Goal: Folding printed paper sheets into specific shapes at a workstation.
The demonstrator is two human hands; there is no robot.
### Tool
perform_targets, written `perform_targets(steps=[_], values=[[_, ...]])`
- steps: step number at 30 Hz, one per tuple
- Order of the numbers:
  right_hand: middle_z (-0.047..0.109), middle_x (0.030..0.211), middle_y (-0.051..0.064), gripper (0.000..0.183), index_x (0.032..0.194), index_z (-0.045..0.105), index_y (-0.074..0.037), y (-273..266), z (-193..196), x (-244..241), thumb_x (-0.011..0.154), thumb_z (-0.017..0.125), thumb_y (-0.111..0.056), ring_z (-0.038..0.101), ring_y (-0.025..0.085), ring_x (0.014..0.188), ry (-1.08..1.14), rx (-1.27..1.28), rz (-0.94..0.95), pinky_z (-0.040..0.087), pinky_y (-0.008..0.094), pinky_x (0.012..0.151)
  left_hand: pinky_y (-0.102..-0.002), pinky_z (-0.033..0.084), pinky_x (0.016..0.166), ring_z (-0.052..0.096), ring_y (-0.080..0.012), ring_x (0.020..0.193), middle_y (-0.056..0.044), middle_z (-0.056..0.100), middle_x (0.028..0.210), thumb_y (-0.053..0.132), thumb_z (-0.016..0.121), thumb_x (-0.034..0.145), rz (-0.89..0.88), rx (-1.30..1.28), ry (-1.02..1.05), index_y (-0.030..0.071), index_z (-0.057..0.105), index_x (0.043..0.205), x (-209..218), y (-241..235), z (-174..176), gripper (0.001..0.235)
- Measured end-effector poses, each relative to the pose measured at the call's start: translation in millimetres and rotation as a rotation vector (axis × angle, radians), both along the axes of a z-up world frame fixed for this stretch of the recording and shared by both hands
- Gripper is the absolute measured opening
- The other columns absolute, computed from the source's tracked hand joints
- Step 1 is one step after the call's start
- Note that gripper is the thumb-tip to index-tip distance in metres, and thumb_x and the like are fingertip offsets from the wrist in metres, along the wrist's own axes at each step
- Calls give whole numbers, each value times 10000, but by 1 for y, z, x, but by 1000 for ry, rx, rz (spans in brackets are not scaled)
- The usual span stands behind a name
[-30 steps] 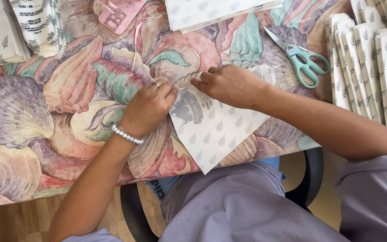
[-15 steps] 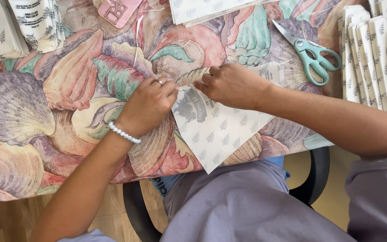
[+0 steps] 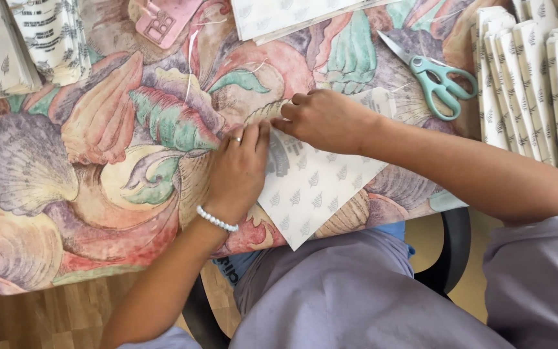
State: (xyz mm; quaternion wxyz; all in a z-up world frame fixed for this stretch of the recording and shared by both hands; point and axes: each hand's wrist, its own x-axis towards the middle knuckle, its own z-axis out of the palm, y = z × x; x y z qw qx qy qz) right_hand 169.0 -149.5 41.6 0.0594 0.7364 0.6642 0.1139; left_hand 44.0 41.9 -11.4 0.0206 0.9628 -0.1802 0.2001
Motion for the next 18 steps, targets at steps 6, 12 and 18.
perform_targets(steps=[6,12,18], values=[[635,902,10,206,989,715,-112,-49,-18,30,994,531,-19,681,209,897,271,36,-122,589,318,750,-383,498,972,596,-247,1007,-134,589,1067,35,399,970,36,106,-17,-40,587,1341,-5,-4,-16,422],[717,1040,30,624,1265,726,-86,-88,-15,51,756,514,205,673,231,913,360,-144,-221,627,375,536,-360,513,1016,574,-261,1034,-115,610,1186,62,476,922,88,174,87,-19,551,1421,-8,-7,-13,511],[704,1019,26,535,1378,650,-116,-95,-15,49,879,630,75,693,207,891,127,-230,-174,623,323,570,-319,528,974,572,-240,1064,-100,609,1231,85,488,934,102,205,87,-5,551,1428,-8,-8,-8,506]])
